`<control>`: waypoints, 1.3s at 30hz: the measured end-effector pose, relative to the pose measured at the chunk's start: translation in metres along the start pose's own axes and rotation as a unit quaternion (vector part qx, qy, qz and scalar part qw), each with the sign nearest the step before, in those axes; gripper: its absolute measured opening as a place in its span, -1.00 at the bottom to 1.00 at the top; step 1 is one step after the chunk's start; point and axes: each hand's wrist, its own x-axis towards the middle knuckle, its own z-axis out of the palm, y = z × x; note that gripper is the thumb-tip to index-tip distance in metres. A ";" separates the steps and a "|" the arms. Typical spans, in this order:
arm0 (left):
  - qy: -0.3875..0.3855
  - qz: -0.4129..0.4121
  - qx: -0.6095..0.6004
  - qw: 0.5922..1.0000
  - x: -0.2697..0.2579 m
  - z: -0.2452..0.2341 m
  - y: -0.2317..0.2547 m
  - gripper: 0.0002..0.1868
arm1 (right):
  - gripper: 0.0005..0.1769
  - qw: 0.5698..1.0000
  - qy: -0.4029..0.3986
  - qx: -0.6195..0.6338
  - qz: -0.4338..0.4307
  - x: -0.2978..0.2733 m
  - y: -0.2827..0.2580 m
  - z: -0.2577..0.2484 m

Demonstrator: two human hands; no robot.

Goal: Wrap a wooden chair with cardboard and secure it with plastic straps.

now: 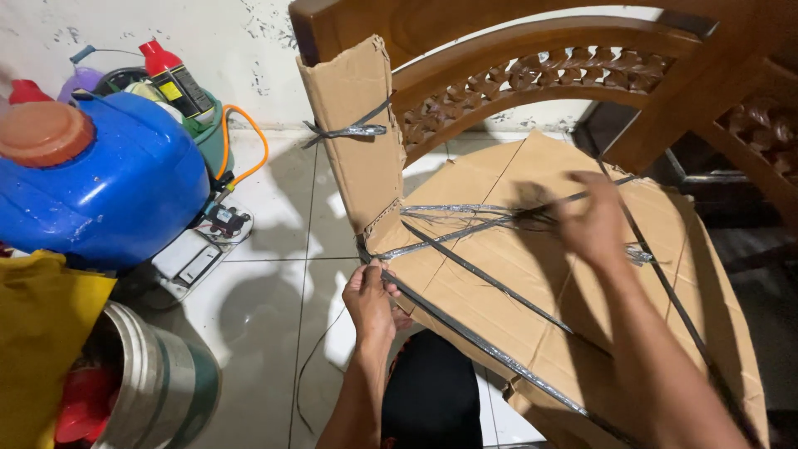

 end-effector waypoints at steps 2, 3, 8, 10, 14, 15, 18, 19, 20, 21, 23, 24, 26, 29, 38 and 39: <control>-0.005 0.031 0.001 0.999 0.001 0.001 -0.003 -0.80 | -0.42 0.991 -0.053 0.119 -0.008 0.009 -0.065 0.014; -0.005 0.032 0.003 0.999 0.005 -0.002 -0.009 -0.80 | -0.46 0.986 -0.125 0.109 -0.017 0.011 -0.096 0.019; -0.006 0.028 0.002 1.000 0.006 -0.003 -0.004 -0.81 | -0.29 0.930 -0.364 0.034 -0.047 0.025 -0.176 0.063; -0.009 0.012 0.003 1.000 0.009 -0.005 -0.008 -0.81 | -0.48 0.927 -0.371 0.023 -0.058 0.025 -0.180 0.084; -0.011 0.011 0.004 1.000 0.007 -0.003 -0.003 -0.82 | -0.57 0.925 -0.366 -0.052 -0.083 0.014 -0.174 0.110; -0.012 0.013 0.004 1.000 0.007 -0.004 -0.003 -0.82 | -0.66 0.924 -0.365 -0.063 -0.098 0.012 -0.171 0.116; -0.016 0.014 0.000 1.000 0.010 -0.005 -0.005 -0.81 | -0.74 0.924 -0.378 0.008 -0.055 0.022 -0.184 0.099; -0.019 0.012 -0.002 1.000 0.009 -0.006 -0.007 -0.81 | -0.75 0.916 -0.392 0.090 0.006 0.026 -0.190 0.086; -0.017 0.011 -0.002 1.000 0.011 -0.006 -0.007 -0.81 | -0.75 0.915 -0.393 0.090 0.006 0.024 -0.191 0.087; -0.019 0.012 -0.005 1.000 0.011 -0.006 -0.008 -0.81 | -0.72 0.894 -0.406 0.180 0.053 0.022 -0.191 0.088; -0.021 0.013 -0.008 1.000 0.010 -0.006 -0.008 -0.81 | -0.67 0.864 -0.414 0.268 0.101 0.023 -0.194 0.076; -0.022 0.014 -0.001 1.000 0.009 -0.006 -0.007 -0.81 | -0.78 0.829 -0.427 0.335 0.135 0.026 -0.198 0.064; -0.021 0.020 0.006 1.000 0.007 -0.004 0.001 -0.80 | -0.86 0.788 -0.437 0.402 0.163 0.032 -0.193 0.061; -0.019 0.011 0.015 1.000 -0.001 0.000 0.010 -0.82 | -0.85 0.816 -0.430 0.361 0.136 0.034 -0.169 0.064; -0.020 0.021 0.044 0.999 -0.004 -0.002 0.010 -0.81 | -0.75 0.880 -0.383 0.265 0.099 0.025 -0.089 0.007; -0.015 0.029 0.062 0.998 0.000 -0.003 0.005 -0.80 | -0.77 0.899 -0.354 0.236 0.106 0.019 -0.081 -0.007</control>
